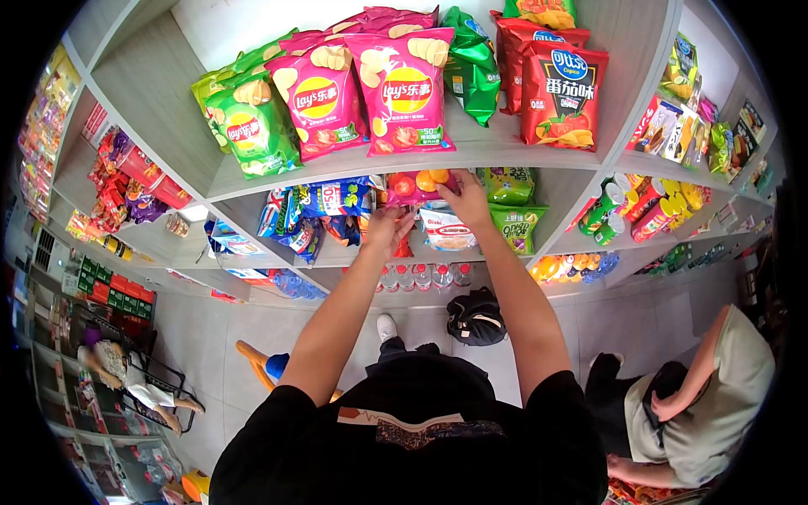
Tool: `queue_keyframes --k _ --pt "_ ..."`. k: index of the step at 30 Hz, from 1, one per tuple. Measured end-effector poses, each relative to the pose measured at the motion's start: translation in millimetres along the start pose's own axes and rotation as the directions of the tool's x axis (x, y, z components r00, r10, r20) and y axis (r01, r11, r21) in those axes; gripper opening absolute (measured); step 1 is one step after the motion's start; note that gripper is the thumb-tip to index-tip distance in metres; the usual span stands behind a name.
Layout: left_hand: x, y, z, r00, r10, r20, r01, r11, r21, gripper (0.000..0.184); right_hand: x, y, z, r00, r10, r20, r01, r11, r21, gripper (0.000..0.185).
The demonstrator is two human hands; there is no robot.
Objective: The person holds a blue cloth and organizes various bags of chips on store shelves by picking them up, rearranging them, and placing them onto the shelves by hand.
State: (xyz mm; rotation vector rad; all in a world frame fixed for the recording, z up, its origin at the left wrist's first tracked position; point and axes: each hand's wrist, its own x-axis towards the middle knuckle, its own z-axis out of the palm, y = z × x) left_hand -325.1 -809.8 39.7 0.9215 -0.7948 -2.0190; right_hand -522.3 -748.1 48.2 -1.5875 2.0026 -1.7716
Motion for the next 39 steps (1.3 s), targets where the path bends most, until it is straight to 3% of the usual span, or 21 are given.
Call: queue_keyframes --k 4,13,16,22,25,34,38,39 --pt "-1 0 0 0.999 -0.026 -0.019 0.025 0.999 -0.037 0.03 -6 -7 -5 0.994 0.102 0.025 -0.102 0.995 0.012 0.054" --pt "-7 4 4 1.0 -0.011 0.02 0.011 1.0 -0.01 0.035 -13 11 4 0.993 0.09 0.075 -0.097 0.99 0.099 0.06" --pt "-15 10 12 1.0 -0.009 0.009 0.009 1.0 0.007 0.033 -13 17 6 0.98 0.165 0.113 -0.183 0.968 0.174 0.059" --pt "-23 15 14 0.991 0.024 0.13 -0.031 0.998 0.048 0.028 -21 7 -5 0.984 0.16 0.077 -0.177 0.907 0.381 0.054" --pt "-19 12 15 0.983 0.047 0.177 -0.056 0.997 0.047 0.027 -23 0 -15 0.978 0.2 0.054 -0.207 0.936 0.285 0.053" --pt "-29 8 32 0.985 -0.012 0.172 -0.013 0.99 0.142 0.029 -39 -9 -47 0.967 0.251 -0.042 -0.225 0.921 0.319 0.051" --pt "-33 0 49 0.96 -0.011 0.28 -0.039 0.984 0.173 0.038 -38 2 -66 0.962 0.245 -0.12 -0.187 0.913 0.362 0.047" --pt "-40 2 60 0.952 -0.022 0.304 -0.039 0.98 0.194 0.051 -36 8 -70 0.955 0.265 -0.135 -0.188 0.889 0.417 0.045"
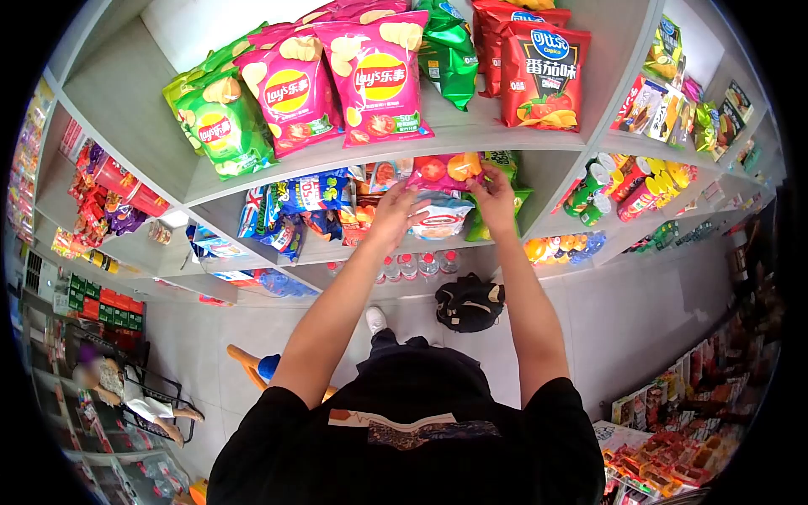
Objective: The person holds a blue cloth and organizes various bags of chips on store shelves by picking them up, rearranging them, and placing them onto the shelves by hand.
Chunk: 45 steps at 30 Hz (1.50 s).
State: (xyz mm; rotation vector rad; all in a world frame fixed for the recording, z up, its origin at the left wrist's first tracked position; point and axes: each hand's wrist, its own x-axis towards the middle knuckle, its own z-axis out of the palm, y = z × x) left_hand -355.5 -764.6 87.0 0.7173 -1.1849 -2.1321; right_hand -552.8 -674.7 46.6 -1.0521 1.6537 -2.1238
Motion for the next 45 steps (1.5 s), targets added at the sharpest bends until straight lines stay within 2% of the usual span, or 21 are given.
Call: queue_keyframes --k 1,2,5,6,8,10,12,14,17,21,24,30,36,39,45 --pt "0 1 10 1.0 -0.014 0.028 0.013 0.999 0.029 0.055 4 3 -7 1.0 0.013 -0.022 -0.012 0.998 0.059 0.044" --pt "1 1 18 0.998 -0.027 0.056 0.023 0.998 0.06 0.058 8 2 -14 0.995 0.062 -0.079 -0.06 0.998 0.021 0.04" --pt "19 -11 31 0.986 -0.075 0.146 0.059 0.992 0.113 0.068 18 4 -39 0.979 0.057 -0.197 -0.046 0.997 0.061 0.038" --pt "26 -18 35 0.981 -0.096 0.168 0.076 0.99 0.121 0.069 22 8 -48 0.974 0.031 -0.226 -0.033 0.999 -0.007 0.035" --pt "42 -30 47 0.965 -0.162 0.208 0.138 0.983 0.125 0.071 26 18 -65 0.968 0.03 -0.249 -0.038 0.999 -0.026 0.034" --pt "59 -49 59 0.955 -0.234 0.184 0.222 0.972 0.081 0.069 30 23 -78 0.957 -0.001 -0.291 -0.02 0.997 -0.069 0.032" --pt "68 -57 71 0.94 -0.293 0.173 0.282 0.956 0.084 0.063 32 24 -88 0.95 -0.013 -0.312 -0.068 0.966 -0.248 0.031" --pt "71 -66 77 0.936 -0.313 0.161 0.304 0.949 0.077 0.06 32 26 -93 0.942 -0.07 -0.329 -0.065 0.922 -0.381 0.03" --pt "77 -81 76 0.939 -0.316 0.135 0.314 0.949 0.038 0.049 28 21 -93 0.95 -0.049 -0.309 -0.114 0.865 -0.489 0.03" --pt "78 -87 77 0.936 -0.337 0.104 0.336 0.942 0.024 0.037 22 29 -97 0.964 -0.104 -0.243 -0.087 0.743 -0.664 0.03" --pt "82 -92 80 0.929 -0.356 0.103 0.356 0.934 0.023 0.037 23 35 -99 0.961 -0.157 -0.228 -0.048 0.718 -0.695 0.028" --pt "84 -102 82 0.93 -0.363 0.06 0.36 0.931 0.053 0.048 21 35 -99 0.97 -0.108 -0.218 -0.066 0.748 -0.661 0.03" --pt "80 -102 79 0.922 -0.377 0.094 0.377 0.926 0.013 0.053 18 40 -102 0.969 -0.146 -0.198 -0.038 0.708 -0.705 0.034" --pt "81 -101 79 0.92 -0.384 0.083 0.384 0.923 0.021 0.06 17 35 -101 0.974 -0.091 -0.208 -0.08 0.717 -0.692 0.034" --pt "76 -101 78 0.928 -0.36 0.095 0.362 0.932 -0.005 0.076 12 38 -101 0.97 -0.141 -0.199 -0.044 0.7 -0.713 0.036"
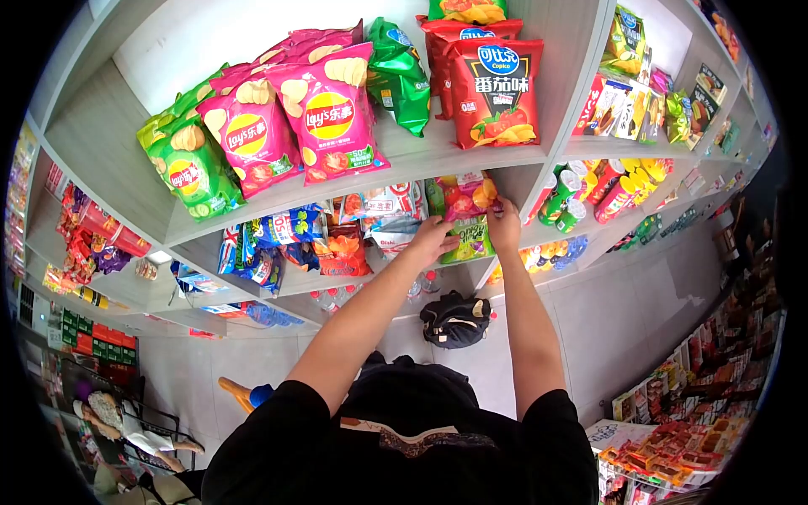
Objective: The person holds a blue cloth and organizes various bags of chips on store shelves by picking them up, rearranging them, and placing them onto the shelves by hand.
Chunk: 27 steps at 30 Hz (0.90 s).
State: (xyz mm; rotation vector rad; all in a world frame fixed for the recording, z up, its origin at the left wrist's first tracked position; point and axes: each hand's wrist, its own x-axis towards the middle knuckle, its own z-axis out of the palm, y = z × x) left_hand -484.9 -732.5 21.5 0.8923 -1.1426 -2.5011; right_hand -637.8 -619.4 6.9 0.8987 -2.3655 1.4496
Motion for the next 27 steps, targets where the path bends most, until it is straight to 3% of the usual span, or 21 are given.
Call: queue_keyframes --k 12,16,18,22,27 --pt "-24 9 -5 1.0 0.017 -0.005 -0.017 1.0 0.003 0.069 -7 -10 -9 1.0 0.006 -0.008 -0.006 1.0 0.026 0.039" --pt "-36 11 -14 0.995 0.1 -0.007 -0.1 0.993 0.063 0.051 -10 -3 -14 0.993 -0.104 -0.055 0.105 0.994 0.012 0.036" --pt "-50 16 -16 0.991 0.135 0.025 -0.137 0.98 0.144 0.041 -14 -8 -23 0.993 -0.11 -0.053 0.109 0.994 -0.021 0.036" --pt "-81 17 -33 0.97 0.169 0.177 -0.213 0.938 0.273 0.024 -23 -14 -37 0.998 -0.068 -0.002 0.067 0.988 0.142 0.036" --pt "-120 2 -66 0.923 0.127 0.363 -0.287 0.855 0.431 0.018 -48 -19 -45 0.998 0.042 0.04 -0.053 0.939 0.34 0.042"
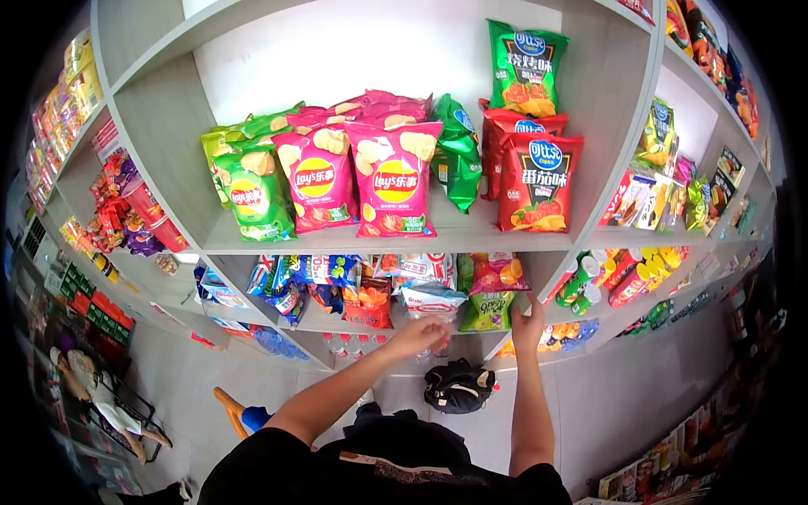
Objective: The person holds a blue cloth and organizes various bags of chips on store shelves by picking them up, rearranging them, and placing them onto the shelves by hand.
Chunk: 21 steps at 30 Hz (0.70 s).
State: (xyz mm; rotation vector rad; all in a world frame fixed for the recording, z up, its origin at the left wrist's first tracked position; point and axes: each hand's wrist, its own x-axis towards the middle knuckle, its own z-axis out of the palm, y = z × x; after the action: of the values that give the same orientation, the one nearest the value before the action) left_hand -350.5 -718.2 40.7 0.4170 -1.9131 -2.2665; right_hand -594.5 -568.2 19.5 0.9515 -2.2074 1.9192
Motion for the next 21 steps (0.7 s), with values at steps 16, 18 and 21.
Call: queue_keyframes --k 16,18,21 --pt "139 -56 20 0.937 0.167 -0.308 0.007 0.87 0.493 0.036 52 39 48 1.0 0.003 -0.004 -0.005 0.943 -0.331 0.057" --pt "151 -54 23 0.937 0.128 -0.324 0.077 0.831 0.551 0.043 60 47 53 0.999 -0.015 -0.052 0.002 0.97 -0.242 0.047" --pt "147 -64 30 0.95 0.059 -0.308 0.125 0.829 0.546 0.044 61 49 52 0.998 0.055 0.0 -0.053 0.952 -0.302 0.052"
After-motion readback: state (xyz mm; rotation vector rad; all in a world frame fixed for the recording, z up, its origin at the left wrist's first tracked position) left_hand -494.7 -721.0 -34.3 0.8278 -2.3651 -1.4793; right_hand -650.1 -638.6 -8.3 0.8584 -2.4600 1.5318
